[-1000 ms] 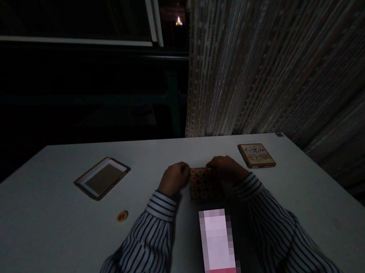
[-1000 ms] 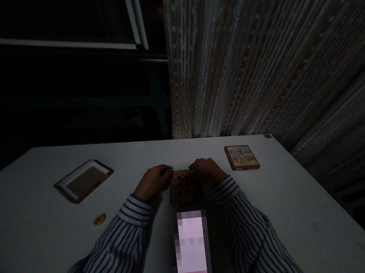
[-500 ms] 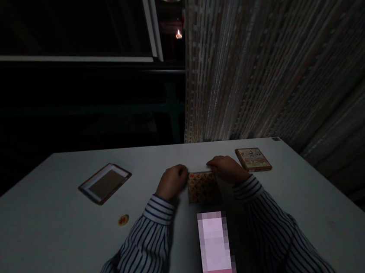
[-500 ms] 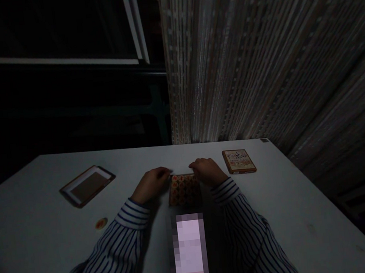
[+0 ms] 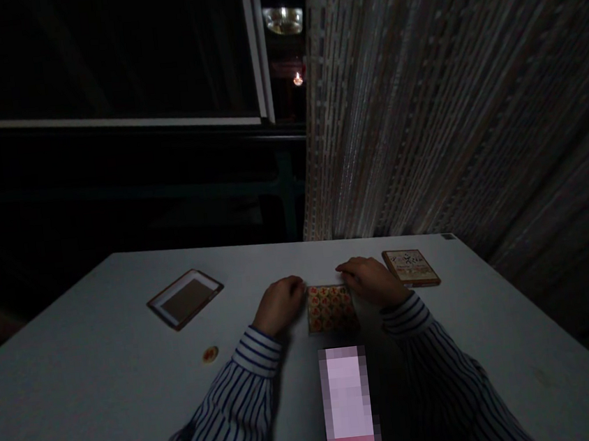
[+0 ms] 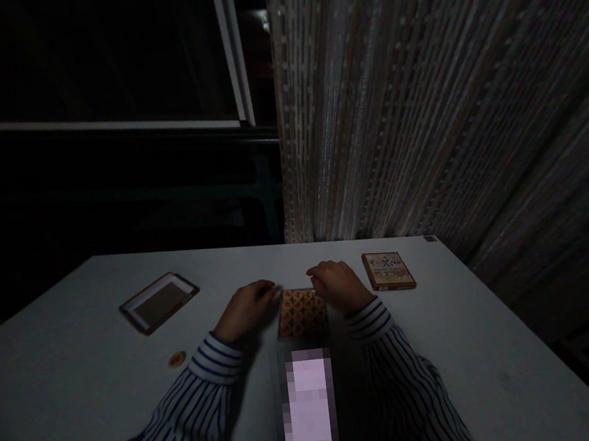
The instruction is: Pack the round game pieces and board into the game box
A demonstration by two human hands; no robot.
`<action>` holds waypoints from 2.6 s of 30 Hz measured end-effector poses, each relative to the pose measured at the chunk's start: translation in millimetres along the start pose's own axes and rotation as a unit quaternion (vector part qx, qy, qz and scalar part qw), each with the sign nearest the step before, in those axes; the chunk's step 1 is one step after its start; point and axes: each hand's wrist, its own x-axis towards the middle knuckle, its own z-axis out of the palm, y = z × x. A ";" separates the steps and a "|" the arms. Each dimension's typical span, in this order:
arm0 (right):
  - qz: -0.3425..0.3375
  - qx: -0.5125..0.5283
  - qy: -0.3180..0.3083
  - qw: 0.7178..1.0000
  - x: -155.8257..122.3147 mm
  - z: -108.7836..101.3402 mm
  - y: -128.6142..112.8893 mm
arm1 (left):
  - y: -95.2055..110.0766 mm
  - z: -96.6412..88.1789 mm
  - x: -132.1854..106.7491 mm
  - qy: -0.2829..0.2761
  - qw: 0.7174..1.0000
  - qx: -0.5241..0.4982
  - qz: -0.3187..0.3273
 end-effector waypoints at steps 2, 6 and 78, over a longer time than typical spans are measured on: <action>0.013 -0.002 0.012 1.000 -1.0 -1.1 -4.1 | -1.8 -5.2 -7.0 0.005 1.000 -0.002 -0.007; 0.045 -0.010 0.030 0.999 -0.8 -0.1 -11.2 | -6.3 -16.9 -22.2 0.007 1.000 0.000 -0.026; -0.257 -0.026 -0.185 0.948 58.3 98.0 -169.4 | -111.7 -32.5 -145.0 0.190 0.966 0.146 -0.098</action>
